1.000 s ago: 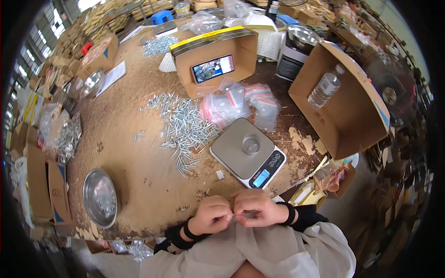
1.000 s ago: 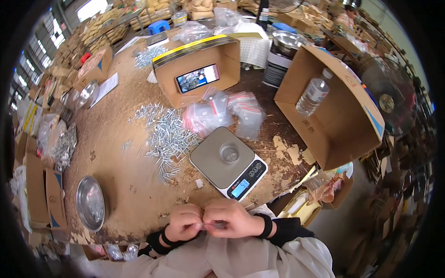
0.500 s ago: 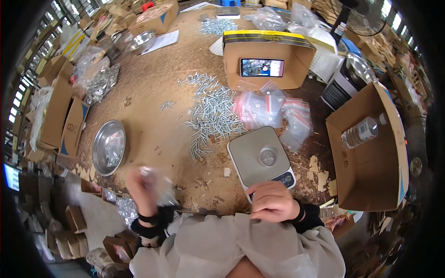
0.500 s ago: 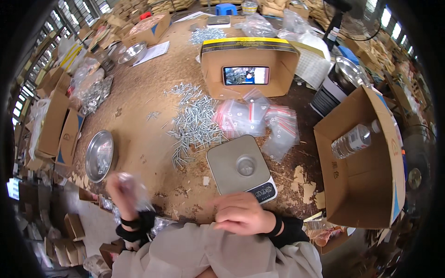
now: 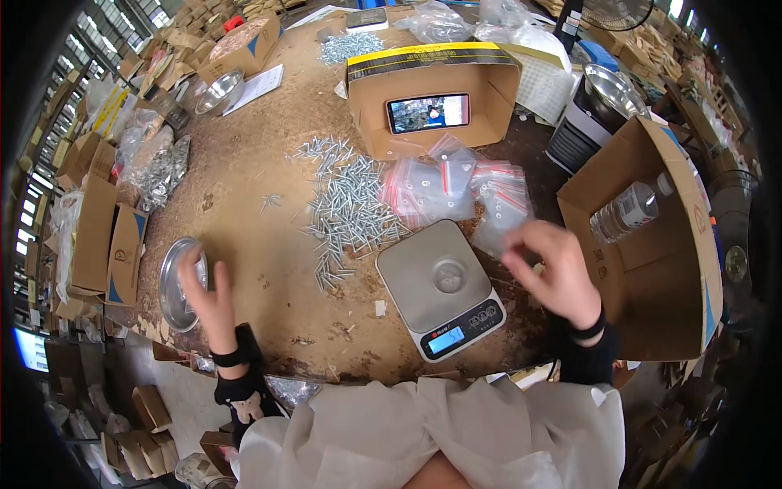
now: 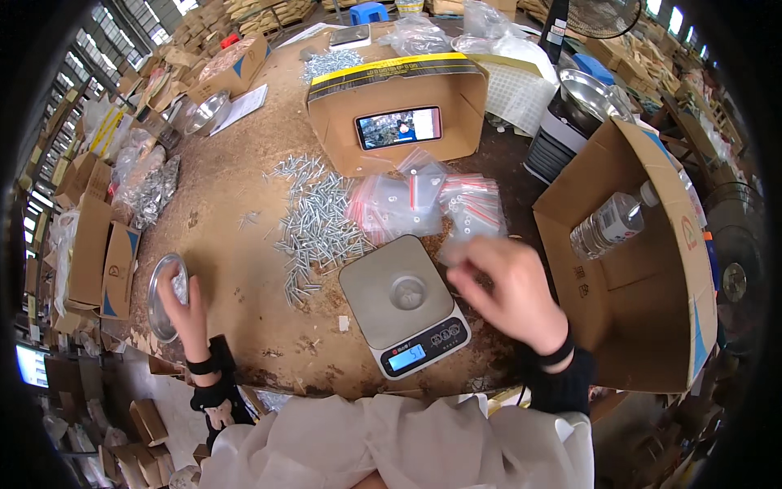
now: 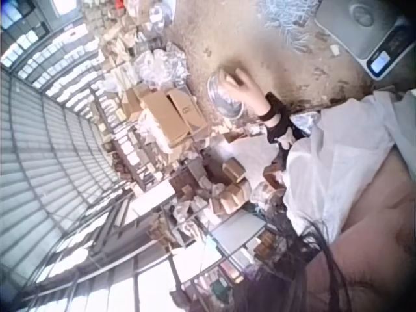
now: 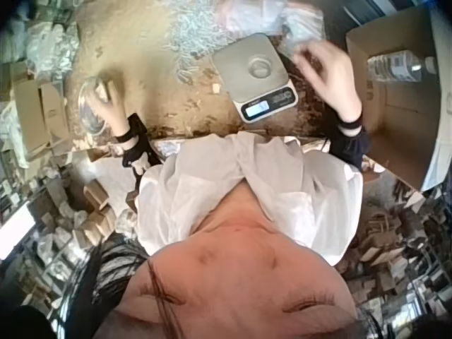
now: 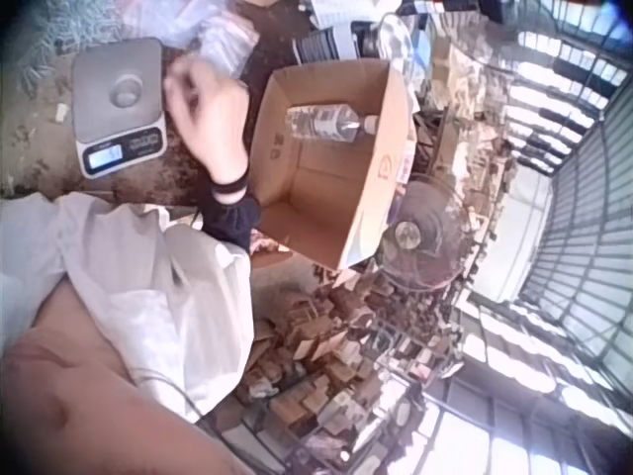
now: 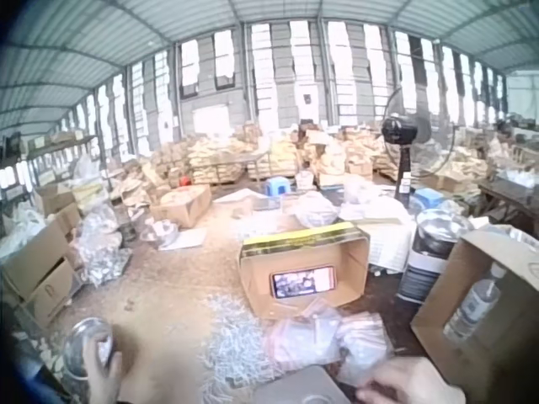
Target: The person repeatedly scoops nails from a pile on a table, places them onto a digital scale, and transfers them into small plastic bags. The person seals each bag and sets it aside, continuing the cycle of weighing and packaging throughout the video.
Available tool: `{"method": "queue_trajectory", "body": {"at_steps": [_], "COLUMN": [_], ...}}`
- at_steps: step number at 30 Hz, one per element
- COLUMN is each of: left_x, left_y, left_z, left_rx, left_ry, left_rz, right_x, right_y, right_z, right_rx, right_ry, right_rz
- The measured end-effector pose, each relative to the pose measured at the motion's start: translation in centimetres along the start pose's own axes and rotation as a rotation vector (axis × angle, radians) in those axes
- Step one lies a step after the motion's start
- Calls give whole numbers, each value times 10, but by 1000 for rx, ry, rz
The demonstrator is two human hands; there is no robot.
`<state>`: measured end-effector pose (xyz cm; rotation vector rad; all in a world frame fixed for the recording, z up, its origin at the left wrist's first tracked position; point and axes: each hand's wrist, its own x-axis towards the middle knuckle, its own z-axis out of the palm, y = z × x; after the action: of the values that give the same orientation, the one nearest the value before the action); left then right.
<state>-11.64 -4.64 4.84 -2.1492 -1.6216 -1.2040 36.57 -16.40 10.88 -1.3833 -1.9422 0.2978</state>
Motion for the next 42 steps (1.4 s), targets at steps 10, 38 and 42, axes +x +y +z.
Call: {"method": "queue_trajectory", "body": {"at_steps": [10, 38, 42], "left_x": [19, 3, 1], "left_y": [94, 73, 73], "left_z": [83, 61, 62], "left_rx": [-554, -610, -636], "left_ry": [-320, -394, -409], "left_rz": [171, -8, 3], "right_x": [151, 123, 103], "right_y": [117, 120, 142], "right_z": [98, 98, 91], "right_rx": [-254, -275, -388], "right_ry": [-434, -501, -397], "right_rz": [-398, -97, 11]}}
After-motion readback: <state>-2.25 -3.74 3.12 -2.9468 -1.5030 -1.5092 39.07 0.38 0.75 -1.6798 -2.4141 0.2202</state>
